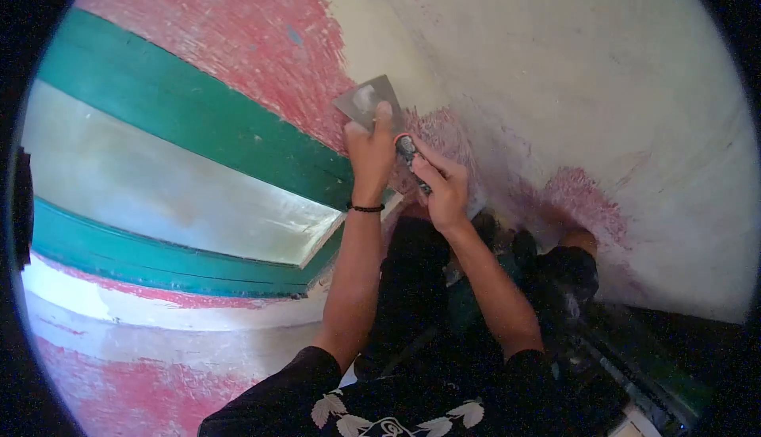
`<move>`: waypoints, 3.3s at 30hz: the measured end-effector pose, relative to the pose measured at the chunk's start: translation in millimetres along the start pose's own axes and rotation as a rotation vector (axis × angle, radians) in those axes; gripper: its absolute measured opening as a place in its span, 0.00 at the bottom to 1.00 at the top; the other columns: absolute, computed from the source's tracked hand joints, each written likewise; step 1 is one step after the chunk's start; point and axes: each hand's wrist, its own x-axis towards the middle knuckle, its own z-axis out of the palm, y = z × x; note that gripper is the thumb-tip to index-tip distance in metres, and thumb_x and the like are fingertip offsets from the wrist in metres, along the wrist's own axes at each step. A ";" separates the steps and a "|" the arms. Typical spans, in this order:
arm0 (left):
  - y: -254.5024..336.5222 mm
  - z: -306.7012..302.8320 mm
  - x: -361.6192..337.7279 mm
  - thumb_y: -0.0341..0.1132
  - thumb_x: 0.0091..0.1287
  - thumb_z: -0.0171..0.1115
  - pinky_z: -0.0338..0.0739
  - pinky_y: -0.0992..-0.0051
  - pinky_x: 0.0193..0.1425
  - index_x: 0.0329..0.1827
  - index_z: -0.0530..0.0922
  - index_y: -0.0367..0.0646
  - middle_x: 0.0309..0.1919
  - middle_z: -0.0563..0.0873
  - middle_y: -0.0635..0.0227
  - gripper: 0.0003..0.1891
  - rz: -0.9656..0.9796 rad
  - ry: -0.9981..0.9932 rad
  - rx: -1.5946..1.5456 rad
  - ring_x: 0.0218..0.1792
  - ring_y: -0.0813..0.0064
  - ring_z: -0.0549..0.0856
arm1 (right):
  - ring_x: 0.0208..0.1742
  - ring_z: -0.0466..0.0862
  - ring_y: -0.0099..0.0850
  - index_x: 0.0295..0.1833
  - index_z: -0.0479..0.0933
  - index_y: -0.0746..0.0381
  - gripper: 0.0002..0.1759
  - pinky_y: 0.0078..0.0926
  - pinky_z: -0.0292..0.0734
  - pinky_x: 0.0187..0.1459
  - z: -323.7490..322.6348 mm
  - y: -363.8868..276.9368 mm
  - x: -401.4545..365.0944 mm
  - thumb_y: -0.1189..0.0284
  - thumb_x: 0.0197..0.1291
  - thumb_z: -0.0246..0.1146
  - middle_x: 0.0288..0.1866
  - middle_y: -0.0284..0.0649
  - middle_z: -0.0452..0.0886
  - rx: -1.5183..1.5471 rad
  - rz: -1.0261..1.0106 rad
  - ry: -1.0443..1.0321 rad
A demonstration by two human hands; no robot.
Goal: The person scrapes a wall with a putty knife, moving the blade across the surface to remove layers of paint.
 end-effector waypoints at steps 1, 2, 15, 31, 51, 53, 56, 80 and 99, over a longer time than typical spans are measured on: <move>1.5 3.8 5.2 0.39 0.74 0.59 0.74 0.70 0.35 0.40 0.81 0.29 0.27 0.83 0.68 0.16 0.027 0.003 -0.002 0.30 0.80 0.78 | 0.38 0.75 0.18 0.66 0.75 0.70 0.22 0.16 0.69 0.41 0.6 -3.5 0.8 0.74 0.68 0.59 0.43 0.32 0.81 0.000 -0.020 0.002; 1.8 2.5 5.4 0.39 0.74 0.59 0.74 0.70 0.34 0.39 0.80 0.29 0.26 0.83 0.68 0.16 -0.004 0.025 -0.039 0.29 0.80 0.78 | 0.36 0.73 0.17 0.66 0.75 0.69 0.22 0.16 0.68 0.38 1.3 -7.1 1.8 0.74 0.68 0.59 0.42 0.31 0.81 0.000 -0.039 0.004; 3.6 -22.6 -19.0 0.40 0.74 0.60 0.69 0.72 0.29 0.29 0.78 0.31 0.21 0.77 0.73 0.19 -0.110 0.057 -0.003 0.27 0.83 0.72 | 0.54 0.78 0.26 0.65 0.73 0.76 0.24 0.24 0.70 0.58 12.2 13.7 -19.7 0.72 0.70 0.58 0.54 0.44 0.82 -0.110 -0.130 -0.037; 19.5 -33.6 -18.8 0.39 0.73 0.61 0.71 0.76 0.32 0.34 0.81 0.31 0.26 0.81 0.73 0.17 -0.207 0.045 0.006 0.29 0.84 0.75 | 0.51 0.79 0.24 0.65 0.70 0.79 0.25 0.22 0.75 0.54 30.9 15.8 -33.0 0.71 0.71 0.57 0.52 0.46 0.84 -0.030 -0.086 -0.030; 9.9 6.4 3.7 0.40 0.73 0.59 0.73 0.68 0.33 0.35 0.80 0.28 0.25 0.83 0.64 0.19 -0.017 0.060 -0.083 0.28 0.78 0.77 | 0.53 0.78 0.23 0.65 0.74 0.73 0.22 0.21 0.72 0.57 3.3 -20.3 -3.3 0.73 0.69 0.59 0.56 0.40 0.82 -0.233 -0.040 0.045; 8.3 -5.3 -8.2 0.39 0.74 0.59 0.72 0.68 0.31 0.33 0.79 0.28 0.23 0.82 0.66 0.18 -0.063 0.073 -0.090 0.27 0.79 0.76 | 0.54 0.78 0.24 0.65 0.73 0.75 0.23 0.22 0.72 0.58 13.5 -4.2 -14.2 0.73 0.70 0.58 0.57 0.41 0.82 -0.170 -0.083 0.032; -2.3 -30.3 -19.6 0.37 0.74 0.60 0.73 0.74 0.38 0.41 0.81 0.31 0.34 0.83 0.71 0.14 -0.261 0.008 -0.057 0.34 0.81 0.77 | 0.55 0.79 0.26 0.66 0.72 0.77 0.24 0.24 0.72 0.59 24.2 14.2 -26.7 0.72 0.70 0.58 0.57 0.45 0.82 -0.125 -0.123 -0.002; 10.3 -18.9 -21.3 0.36 0.74 0.60 0.73 0.72 0.34 0.33 0.80 0.28 0.26 0.82 0.70 0.17 -0.170 0.129 -0.141 0.30 0.81 0.77 | 0.48 0.80 0.22 0.64 0.74 0.74 0.22 0.21 0.75 0.53 9.2 -5.7 -18.3 0.72 0.69 0.60 0.50 0.41 0.85 -0.167 -0.169 -0.105; 9.4 -15.8 -24.5 0.37 0.73 0.61 0.73 0.73 0.36 0.38 0.80 0.30 0.32 0.83 0.69 0.15 -0.116 0.163 -0.147 0.33 0.81 0.77 | 0.47 0.79 0.20 0.64 0.75 0.73 0.22 0.20 0.75 0.51 -0.8 -2.1 -9.4 0.71 0.69 0.59 0.49 0.39 0.85 -0.203 -0.229 -0.149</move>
